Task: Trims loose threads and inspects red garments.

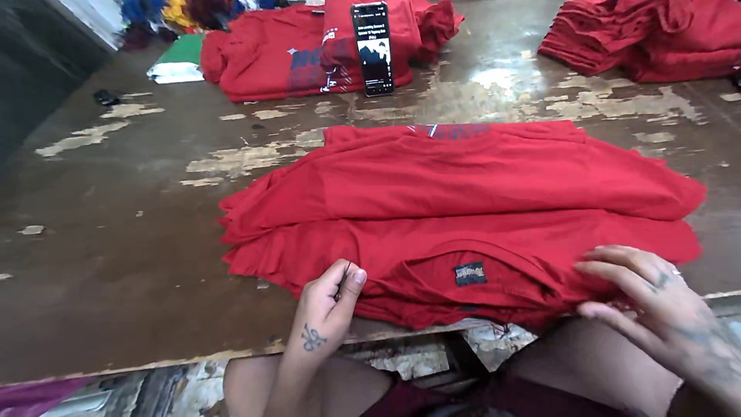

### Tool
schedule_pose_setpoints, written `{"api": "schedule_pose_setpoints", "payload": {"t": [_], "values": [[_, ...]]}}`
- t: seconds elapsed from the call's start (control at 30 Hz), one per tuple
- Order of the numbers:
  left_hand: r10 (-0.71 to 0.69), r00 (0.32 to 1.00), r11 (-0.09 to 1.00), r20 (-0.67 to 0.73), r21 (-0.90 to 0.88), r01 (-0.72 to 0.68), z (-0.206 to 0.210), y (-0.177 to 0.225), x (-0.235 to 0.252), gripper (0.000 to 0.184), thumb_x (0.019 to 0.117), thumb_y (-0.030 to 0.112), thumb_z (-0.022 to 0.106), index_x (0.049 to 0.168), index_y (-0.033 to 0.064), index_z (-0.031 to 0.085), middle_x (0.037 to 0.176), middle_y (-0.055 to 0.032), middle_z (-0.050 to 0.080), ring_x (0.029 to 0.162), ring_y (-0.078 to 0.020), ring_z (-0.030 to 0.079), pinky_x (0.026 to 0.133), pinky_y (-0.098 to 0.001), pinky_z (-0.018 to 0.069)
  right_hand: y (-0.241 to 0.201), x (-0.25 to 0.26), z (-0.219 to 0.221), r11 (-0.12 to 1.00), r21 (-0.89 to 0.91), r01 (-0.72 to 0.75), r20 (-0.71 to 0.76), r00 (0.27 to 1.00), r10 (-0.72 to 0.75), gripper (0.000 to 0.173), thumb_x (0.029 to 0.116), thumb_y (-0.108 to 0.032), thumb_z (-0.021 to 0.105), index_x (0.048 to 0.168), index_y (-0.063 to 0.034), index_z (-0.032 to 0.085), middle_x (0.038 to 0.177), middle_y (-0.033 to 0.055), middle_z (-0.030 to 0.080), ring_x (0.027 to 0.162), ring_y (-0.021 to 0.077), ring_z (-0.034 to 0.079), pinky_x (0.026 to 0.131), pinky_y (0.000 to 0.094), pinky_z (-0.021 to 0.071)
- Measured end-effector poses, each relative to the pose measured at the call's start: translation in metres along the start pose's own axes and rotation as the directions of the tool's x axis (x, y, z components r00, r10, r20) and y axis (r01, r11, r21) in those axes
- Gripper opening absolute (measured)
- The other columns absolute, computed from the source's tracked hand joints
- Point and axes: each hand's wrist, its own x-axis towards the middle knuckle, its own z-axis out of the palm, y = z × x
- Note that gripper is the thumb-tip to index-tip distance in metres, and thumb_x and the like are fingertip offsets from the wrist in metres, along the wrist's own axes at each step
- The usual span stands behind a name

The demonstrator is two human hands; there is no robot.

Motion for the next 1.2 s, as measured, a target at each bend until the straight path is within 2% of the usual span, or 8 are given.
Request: {"api": "schedule_pose_setpoints", "payload": {"t": [0.13, 0.23, 0.4, 0.53, 0.73, 0.9, 1.1, 1.2], "values": [[-0.011, 0.996, 1.0, -0.085, -0.018, 0.009, 0.002, 0.011, -0.005, 0.027, 0.1058, 0.023, 0.049, 0.092, 0.004, 0.063, 0.067, 0.007, 0.054, 0.055, 0.0032, 0.05, 0.052, -0.0155, 0.0433, -0.004, 0.011, -0.009, 0.995, 0.043, -0.089, 0.051, 0.995, 0.087, 0.025, 0.1008, -0.011, 0.053, 0.102, 0.0052, 0.072, 0.114, 0.0269, 0.072, 0.116, 0.0468, 0.066, 0.102, 0.0595, 0.0477], [0.115, 0.964, 0.993, -0.24, 0.014, -0.115, 0.001, 0.031, 0.0, 0.03, 0.1087, 0.025, 0.048, 0.096, 0.0021, 0.061, 0.073, 0.0052, 0.061, 0.061, 0.0026, 0.06, 0.055, -0.0158, 0.0534, 0.014, 0.003, -0.025, 0.999, -0.014, -0.04, -0.035, 0.999, 0.039, 0.028, 0.103, -0.018, 0.05, 0.102, -0.001, 0.073, 0.105, 0.0167, 0.074, 0.107, 0.029, 0.07, 0.098, 0.0433, 0.0546], [0.408, 0.903, 0.836, -0.137, 0.454, -0.309, -0.012, 0.037, 0.071, 0.034, 0.1088, 0.024, 0.044, 0.109, -0.0023, 0.066, 0.096, -0.0145, 0.07, 0.087, -0.0212, 0.069, 0.077, -0.0403, 0.0564, 0.054, 0.108, -0.053, 0.967, -0.255, 0.022, -0.137, 0.989, -0.059, 0.032, 0.1014, -0.019, 0.049, 0.102, 0.0044, 0.071, 0.11, 0.0307, 0.067, 0.107, 0.0524, 0.062, 0.089, 0.0674, 0.0478], [0.023, 0.99, 0.786, 0.138, 0.609, -0.103, -0.018, -0.027, 0.17, 0.042, 0.1103, 0.03, 0.041, 0.146, 0.0138, 0.055, 0.141, -0.0166, 0.061, 0.132, -0.0409, 0.055, 0.104, -0.0711, 0.0383, 0.121, 0.195, 0.019, 0.922, -0.339, -0.186, 0.136, 0.96, 0.244, 0.023, 0.0975, -0.009, 0.059, 0.115, -0.0033, 0.073, 0.127, 0.0311, 0.062, 0.125, 0.0548, 0.053, 0.097, 0.0753, 0.0402], [-0.049, 0.978, 0.935, -0.204, 0.335, 0.117, -0.029, -0.061, 0.173, 0.038, 0.1114, 0.026, 0.039, 0.126, 0.0025, 0.065, 0.115, -0.0207, 0.071, 0.11, -0.0351, 0.067, 0.097, -0.0595, 0.0484, 0.18, 0.203, 0.043, 0.919, 0.024, -0.393, 0.107, 0.915, 0.389, 0.033, 0.106, -0.028, 0.056, 0.102, 0.0007, 0.072, 0.107, 0.0238, 0.068, 0.107, 0.0417, 0.065, 0.095, 0.0652, 0.0468], [-0.129, 0.972, 0.924, -0.197, 0.333, 0.19, -0.028, -0.061, 0.182, 0.034, 0.1111, 0.023, 0.041, 0.12, 0.003, 0.067, 0.107, -0.0219, 0.07, 0.103, -0.0369, 0.067, 0.09, -0.0634, 0.0474, 0.189, 0.209, 0.046, 0.87, 0.127, -0.477, 0.036, 0.878, 0.476, 0.04, 0.1075, -0.034, 0.053, 0.105, 0.0009, 0.072, 0.103, 0.0239, 0.071, 0.103, 0.0392, 0.067, 0.095, 0.0642, 0.0471], [-0.109, 0.972, 0.942, -0.211, 0.292, 0.168, -0.029, -0.061, 0.176, 0.034, 0.1108, 0.02, 0.039, 0.123, 0.0036, 0.066, 0.114, -0.021, 0.069, 0.11, -0.0358, 0.066, 0.096, -0.0618, 0.0468, 0.145, 0.171, 0.022, 0.981, 0.075, -0.178, -0.339, 0.921, 0.193, 0.043, 0.1062, -0.03, 0.049, 0.107, 0.0079, 0.068, 0.113, 0.027, 0.067, 0.109, 0.0394, 0.065, 0.097, 0.055, 0.0508], [-0.112, 0.969, 0.939, -0.222, 0.297, 0.176, -0.027, -0.06, 0.172, 0.034, 0.1107, 0.021, 0.039, 0.124, 0.0034, 0.065, 0.111, -0.0226, 0.069, 0.106, -0.0383, 0.066, 0.093, -0.0633, 0.0468, 0.072, 0.126, -0.002, 0.999, -0.044, 0.007, -0.195, 0.981, -0.015, 0.05, 0.1025, -0.042, 0.051, 0.114, 0.0029, 0.07, 0.124, 0.025, 0.065, 0.118, 0.0384, 0.063, 0.101, 0.0532, 0.0518]]}}
